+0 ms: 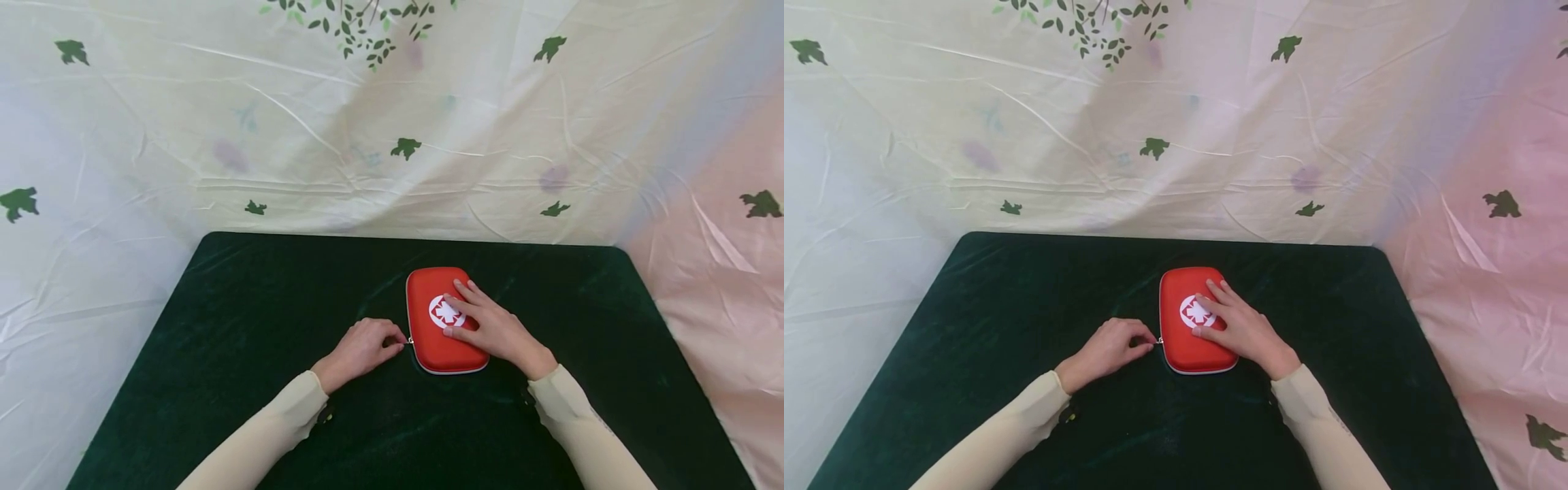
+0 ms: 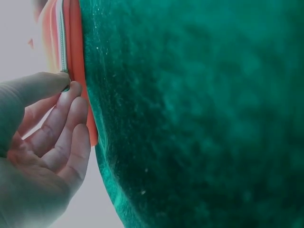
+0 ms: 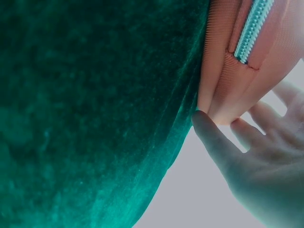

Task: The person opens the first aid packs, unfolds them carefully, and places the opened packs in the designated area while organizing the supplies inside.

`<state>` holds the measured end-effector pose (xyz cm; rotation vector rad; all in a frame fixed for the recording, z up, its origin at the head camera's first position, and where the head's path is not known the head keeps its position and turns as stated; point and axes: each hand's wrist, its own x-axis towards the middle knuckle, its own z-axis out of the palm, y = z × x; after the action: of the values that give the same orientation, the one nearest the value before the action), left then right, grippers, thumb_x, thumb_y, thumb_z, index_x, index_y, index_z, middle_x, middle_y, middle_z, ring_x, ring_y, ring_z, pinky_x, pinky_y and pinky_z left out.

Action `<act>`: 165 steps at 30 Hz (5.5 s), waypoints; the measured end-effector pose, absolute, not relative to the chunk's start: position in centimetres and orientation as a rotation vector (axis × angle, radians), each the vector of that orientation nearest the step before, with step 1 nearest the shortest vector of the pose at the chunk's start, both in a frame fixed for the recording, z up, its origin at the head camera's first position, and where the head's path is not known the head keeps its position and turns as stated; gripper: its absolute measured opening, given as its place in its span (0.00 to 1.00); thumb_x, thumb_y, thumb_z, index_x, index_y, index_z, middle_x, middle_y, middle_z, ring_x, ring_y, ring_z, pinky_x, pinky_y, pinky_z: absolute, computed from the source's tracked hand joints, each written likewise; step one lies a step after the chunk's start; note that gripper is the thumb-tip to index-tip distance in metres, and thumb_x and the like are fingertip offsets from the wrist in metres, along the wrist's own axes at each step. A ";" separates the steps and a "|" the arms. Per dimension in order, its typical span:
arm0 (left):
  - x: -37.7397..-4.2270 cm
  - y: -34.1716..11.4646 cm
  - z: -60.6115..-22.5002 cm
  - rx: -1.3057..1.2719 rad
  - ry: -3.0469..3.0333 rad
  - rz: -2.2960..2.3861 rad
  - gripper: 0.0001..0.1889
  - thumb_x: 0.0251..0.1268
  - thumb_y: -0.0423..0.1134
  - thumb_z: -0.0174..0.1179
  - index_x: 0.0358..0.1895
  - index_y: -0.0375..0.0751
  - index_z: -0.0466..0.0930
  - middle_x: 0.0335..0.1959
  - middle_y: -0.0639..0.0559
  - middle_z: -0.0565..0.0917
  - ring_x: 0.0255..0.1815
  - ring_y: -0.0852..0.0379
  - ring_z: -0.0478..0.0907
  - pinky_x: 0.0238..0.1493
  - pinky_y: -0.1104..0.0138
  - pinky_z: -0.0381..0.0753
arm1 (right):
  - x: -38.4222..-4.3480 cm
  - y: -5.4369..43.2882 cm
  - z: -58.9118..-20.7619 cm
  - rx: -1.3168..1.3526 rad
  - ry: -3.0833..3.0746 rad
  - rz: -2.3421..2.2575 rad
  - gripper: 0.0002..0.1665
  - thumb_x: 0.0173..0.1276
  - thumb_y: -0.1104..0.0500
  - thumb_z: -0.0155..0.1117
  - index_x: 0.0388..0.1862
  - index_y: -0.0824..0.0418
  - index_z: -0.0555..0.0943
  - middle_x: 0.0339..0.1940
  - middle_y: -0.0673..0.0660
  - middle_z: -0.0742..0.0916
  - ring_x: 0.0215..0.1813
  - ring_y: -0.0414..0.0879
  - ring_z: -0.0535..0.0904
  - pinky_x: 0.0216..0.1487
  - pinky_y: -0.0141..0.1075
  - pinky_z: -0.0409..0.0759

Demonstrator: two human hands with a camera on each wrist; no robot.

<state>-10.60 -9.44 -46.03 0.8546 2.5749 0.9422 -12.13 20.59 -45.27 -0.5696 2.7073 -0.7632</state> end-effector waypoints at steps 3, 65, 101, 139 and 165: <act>-10.4 -9.5 -46.0 0.854 2.559 0.946 0.08 0.71 0.39 0.68 0.49 0.46 0.88 0.42 0.57 0.88 0.35 0.69 0.79 0.45 0.68 0.82 | -12.1 20.6 -45.3 -0.573 2.707 -0.766 0.47 0.68 0.33 0.66 0.82 0.45 0.65 0.86 0.54 0.57 0.85 0.59 0.47 0.64 0.65 0.74; -9.1 -9.1 -48.2 1.175 2.391 0.957 0.07 0.70 0.39 0.67 0.47 0.48 0.87 0.41 0.62 0.86 0.36 0.73 0.79 0.40 0.74 0.81 | -11.9 20.7 -45.4 -0.579 2.709 -0.768 0.47 0.69 0.33 0.66 0.83 0.44 0.64 0.87 0.53 0.55 0.85 0.59 0.46 0.66 0.66 0.71; -8.2 -8.6 -46.8 1.119 2.468 0.857 0.07 0.70 0.39 0.68 0.48 0.51 0.86 0.51 0.59 0.85 0.50 0.65 0.79 0.57 0.63 0.81 | -16.7 19.9 -45.2 -0.528 2.777 -0.910 0.40 0.76 0.43 0.63 0.81 0.54 0.66 0.83 0.62 0.63 0.79 0.64 0.60 0.71 0.63 0.69; -11.6 -10.2 -46.0 0.874 2.652 0.953 0.04 0.64 0.35 0.69 0.36 0.51 0.84 0.41 0.57 0.89 0.30 0.66 0.77 0.36 0.68 0.79 | -14.9 23.3 -44.8 -0.213 2.706 -1.096 0.45 0.72 0.40 0.67 0.82 0.52 0.65 0.64 0.66 0.72 0.59 0.58 0.69 0.47 0.44 0.79; -14.8 -10.5 -46.8 0.587 2.706 1.190 0.02 0.66 0.35 0.70 0.39 0.46 0.88 0.30 0.58 0.86 0.22 0.59 0.73 0.29 0.66 0.73 | -10.6 24.4 -45.6 -0.117 2.775 -1.084 0.52 0.69 0.40 0.71 0.82 0.62 0.61 0.59 0.66 0.71 0.56 0.56 0.67 0.43 0.43 0.74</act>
<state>-14.80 -10.54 -46.77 0.5873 2.7060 1.1902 -10.64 24.44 -45.63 -0.1171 2.7751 -1.0841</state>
